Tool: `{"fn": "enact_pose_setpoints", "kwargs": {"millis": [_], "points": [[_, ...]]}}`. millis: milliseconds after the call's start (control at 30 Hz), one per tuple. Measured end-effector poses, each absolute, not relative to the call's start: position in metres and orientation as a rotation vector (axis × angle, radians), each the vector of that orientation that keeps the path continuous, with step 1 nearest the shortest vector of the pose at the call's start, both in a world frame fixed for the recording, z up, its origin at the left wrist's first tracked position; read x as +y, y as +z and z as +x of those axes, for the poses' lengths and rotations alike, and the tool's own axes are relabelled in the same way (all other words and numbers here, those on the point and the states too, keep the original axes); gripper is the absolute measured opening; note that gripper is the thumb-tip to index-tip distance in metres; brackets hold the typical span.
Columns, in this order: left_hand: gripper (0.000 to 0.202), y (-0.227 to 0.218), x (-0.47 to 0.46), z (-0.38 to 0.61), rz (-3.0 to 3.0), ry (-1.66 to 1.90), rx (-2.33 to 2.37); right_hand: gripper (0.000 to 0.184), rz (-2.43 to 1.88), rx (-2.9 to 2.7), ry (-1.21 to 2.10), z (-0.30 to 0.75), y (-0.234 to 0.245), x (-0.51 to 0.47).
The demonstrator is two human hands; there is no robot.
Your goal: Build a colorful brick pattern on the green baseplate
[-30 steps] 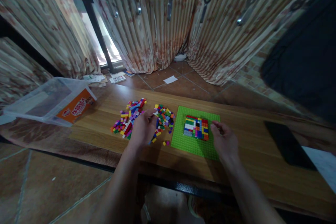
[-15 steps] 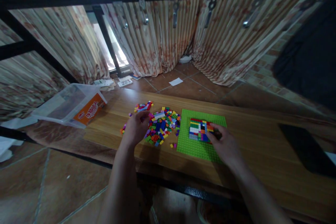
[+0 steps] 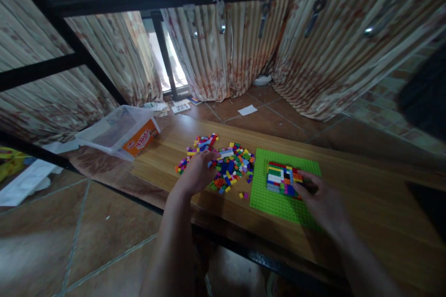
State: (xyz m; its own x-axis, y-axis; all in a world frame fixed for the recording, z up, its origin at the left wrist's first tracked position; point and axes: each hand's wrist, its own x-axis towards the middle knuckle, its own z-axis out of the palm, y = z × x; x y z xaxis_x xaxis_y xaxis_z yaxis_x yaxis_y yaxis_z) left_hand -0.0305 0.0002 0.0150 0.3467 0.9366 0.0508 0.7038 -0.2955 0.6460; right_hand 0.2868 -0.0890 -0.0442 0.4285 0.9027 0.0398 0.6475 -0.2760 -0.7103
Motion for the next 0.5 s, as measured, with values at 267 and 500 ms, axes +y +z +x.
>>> {"fn": "enact_pose_setpoints", "kwargs": {"millis": [267, 500], "points": [[0.034, 0.006, 0.002, -0.012, 2.366, 0.409, 1.481, 0.053, -2.040, -1.354, 0.475, 0.290, -0.045, -0.089], [0.027, 0.010, 0.002, -0.012, 2.343, 0.502, 1.472, 0.051, -2.035, -1.338, 0.512, 0.282, -0.036, -0.090]]}}
